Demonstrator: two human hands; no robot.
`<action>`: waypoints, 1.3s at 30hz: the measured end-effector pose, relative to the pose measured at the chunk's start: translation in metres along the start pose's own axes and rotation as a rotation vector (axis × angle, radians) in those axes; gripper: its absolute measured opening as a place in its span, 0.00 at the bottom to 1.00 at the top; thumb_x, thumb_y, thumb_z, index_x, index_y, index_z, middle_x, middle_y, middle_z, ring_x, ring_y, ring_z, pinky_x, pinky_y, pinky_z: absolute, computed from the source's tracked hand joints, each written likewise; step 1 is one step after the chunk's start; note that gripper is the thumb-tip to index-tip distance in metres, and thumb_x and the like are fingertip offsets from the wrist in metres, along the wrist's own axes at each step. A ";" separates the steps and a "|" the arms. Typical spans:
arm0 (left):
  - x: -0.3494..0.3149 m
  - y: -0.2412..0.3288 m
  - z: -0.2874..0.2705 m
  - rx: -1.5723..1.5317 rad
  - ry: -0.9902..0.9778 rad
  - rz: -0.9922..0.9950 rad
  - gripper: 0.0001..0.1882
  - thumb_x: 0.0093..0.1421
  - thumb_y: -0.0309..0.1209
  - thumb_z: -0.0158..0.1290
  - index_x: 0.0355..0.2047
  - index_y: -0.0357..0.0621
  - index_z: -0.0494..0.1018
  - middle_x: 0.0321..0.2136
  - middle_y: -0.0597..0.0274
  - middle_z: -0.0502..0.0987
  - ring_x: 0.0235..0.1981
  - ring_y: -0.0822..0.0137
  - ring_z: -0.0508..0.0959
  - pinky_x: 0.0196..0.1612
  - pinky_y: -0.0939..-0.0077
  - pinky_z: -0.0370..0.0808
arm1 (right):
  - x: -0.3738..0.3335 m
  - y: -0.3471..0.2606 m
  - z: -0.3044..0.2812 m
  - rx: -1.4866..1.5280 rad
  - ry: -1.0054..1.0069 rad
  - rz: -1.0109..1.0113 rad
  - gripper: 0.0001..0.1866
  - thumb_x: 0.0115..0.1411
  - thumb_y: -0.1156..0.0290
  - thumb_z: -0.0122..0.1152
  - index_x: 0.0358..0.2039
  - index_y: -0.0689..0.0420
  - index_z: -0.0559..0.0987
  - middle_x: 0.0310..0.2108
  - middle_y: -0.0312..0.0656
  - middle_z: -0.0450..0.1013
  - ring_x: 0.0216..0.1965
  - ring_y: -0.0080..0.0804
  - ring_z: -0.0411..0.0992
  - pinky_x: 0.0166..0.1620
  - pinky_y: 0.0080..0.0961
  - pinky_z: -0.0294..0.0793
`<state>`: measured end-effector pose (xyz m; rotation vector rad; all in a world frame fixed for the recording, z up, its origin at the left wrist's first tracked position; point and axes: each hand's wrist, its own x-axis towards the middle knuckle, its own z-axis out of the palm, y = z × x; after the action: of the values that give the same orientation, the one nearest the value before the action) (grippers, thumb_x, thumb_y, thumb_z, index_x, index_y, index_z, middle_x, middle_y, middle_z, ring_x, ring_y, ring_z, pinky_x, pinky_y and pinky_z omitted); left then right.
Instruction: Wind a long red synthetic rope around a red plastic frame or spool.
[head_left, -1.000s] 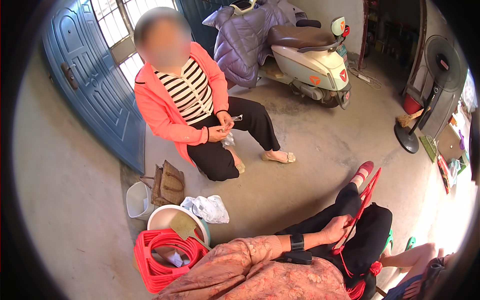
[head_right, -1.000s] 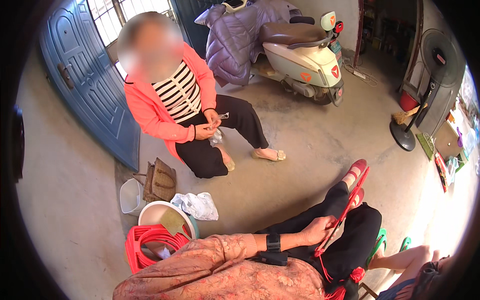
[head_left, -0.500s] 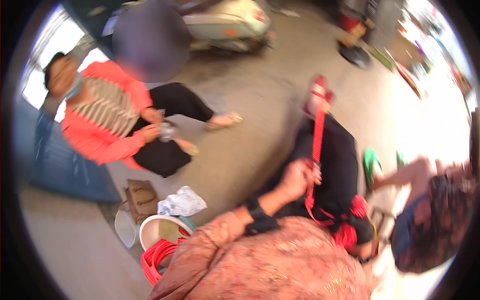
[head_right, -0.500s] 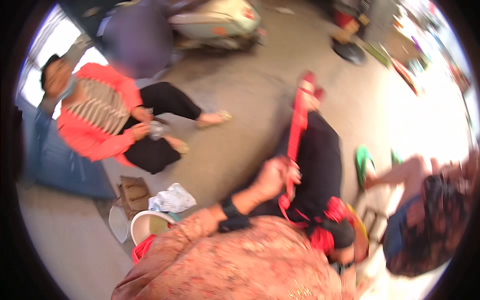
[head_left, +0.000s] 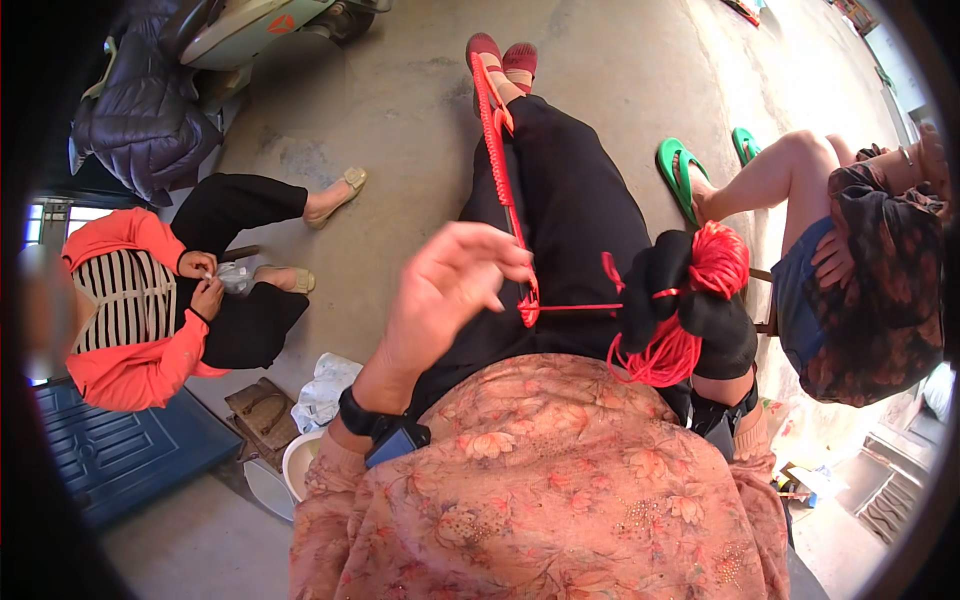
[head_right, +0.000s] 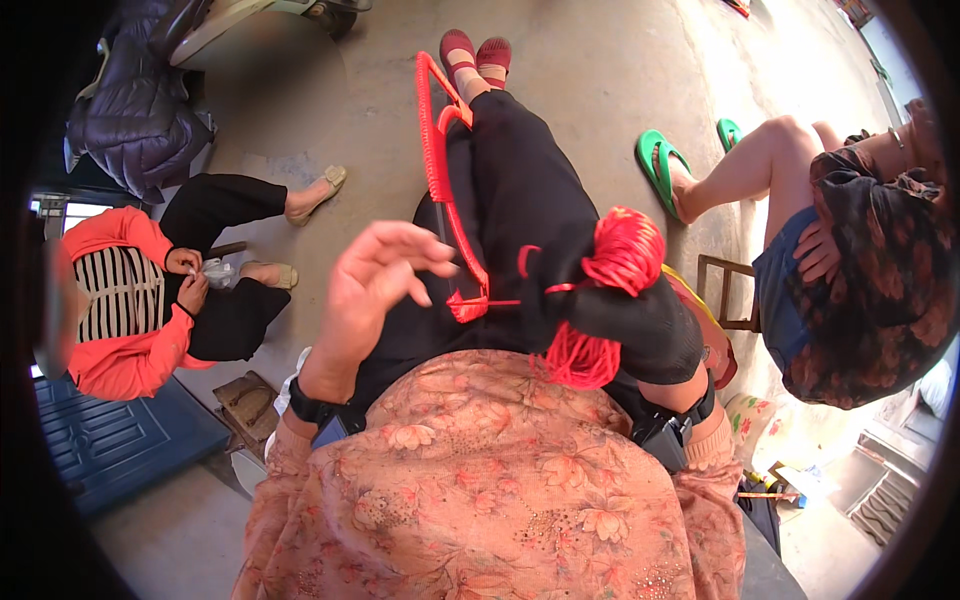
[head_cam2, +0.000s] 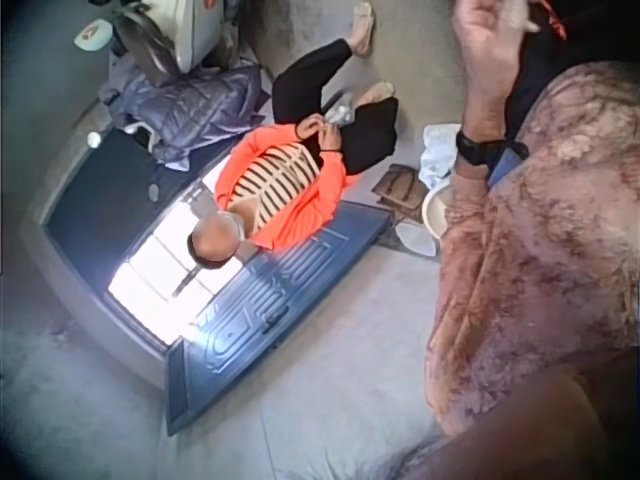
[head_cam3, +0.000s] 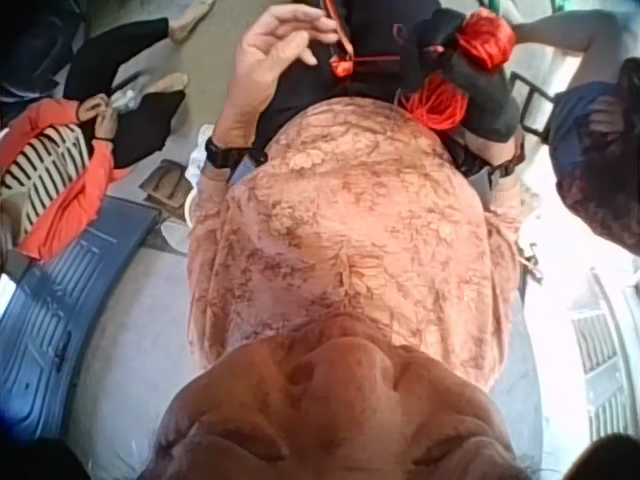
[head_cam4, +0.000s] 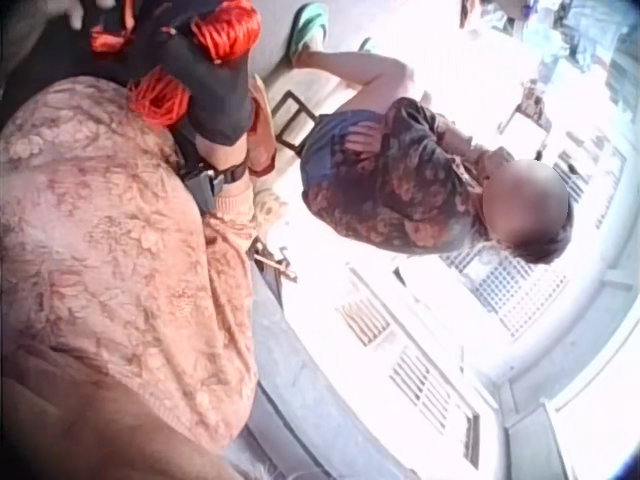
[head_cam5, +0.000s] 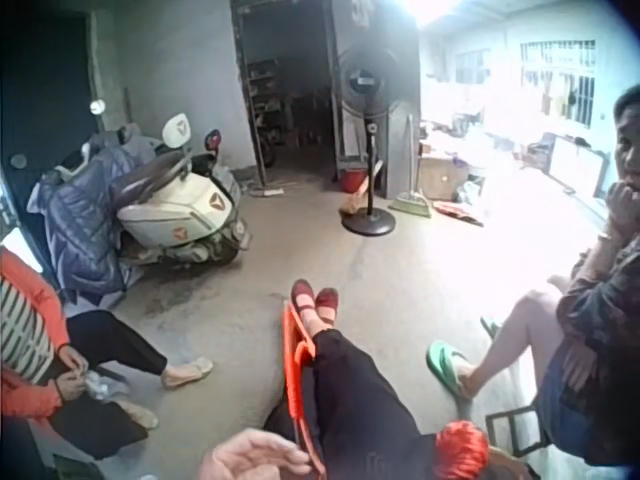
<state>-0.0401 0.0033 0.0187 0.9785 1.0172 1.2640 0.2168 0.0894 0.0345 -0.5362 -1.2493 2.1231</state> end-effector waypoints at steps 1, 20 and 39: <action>-0.004 0.010 0.011 -0.004 -0.088 -0.081 0.12 0.65 0.27 0.49 0.49 0.42 0.69 0.44 0.62 0.77 0.45 0.72 0.77 0.37 0.83 0.73 | 0.003 -0.005 0.001 -0.133 -0.041 0.002 0.19 0.55 0.58 0.68 0.29 0.57 0.68 0.24 0.47 0.71 0.24 0.35 0.73 0.28 0.27 0.74; -0.046 0.014 -0.017 -0.632 0.228 -0.248 0.07 0.65 0.26 0.47 0.43 0.41 0.67 0.16 0.71 0.63 0.17 0.79 0.63 0.16 0.87 0.59 | 0.058 0.057 0.033 -0.144 -0.197 0.659 0.11 0.55 0.67 0.67 0.35 0.61 0.79 0.30 0.35 0.76 0.33 0.18 0.71 0.39 0.21 0.71; -0.046 0.003 0.015 1.014 0.231 -0.119 0.10 0.55 0.26 0.59 0.24 0.38 0.69 0.10 0.65 0.58 0.14 0.77 0.56 0.18 0.77 0.56 | 0.060 0.091 0.032 0.013 -0.264 0.470 0.13 0.52 0.76 0.63 0.39 0.62 0.78 0.33 0.37 0.76 0.35 0.22 0.72 0.39 0.21 0.72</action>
<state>-0.0277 -0.0430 0.0279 1.5004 1.9465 0.7252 0.1258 0.0762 -0.0328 -0.6054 -1.3495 2.6630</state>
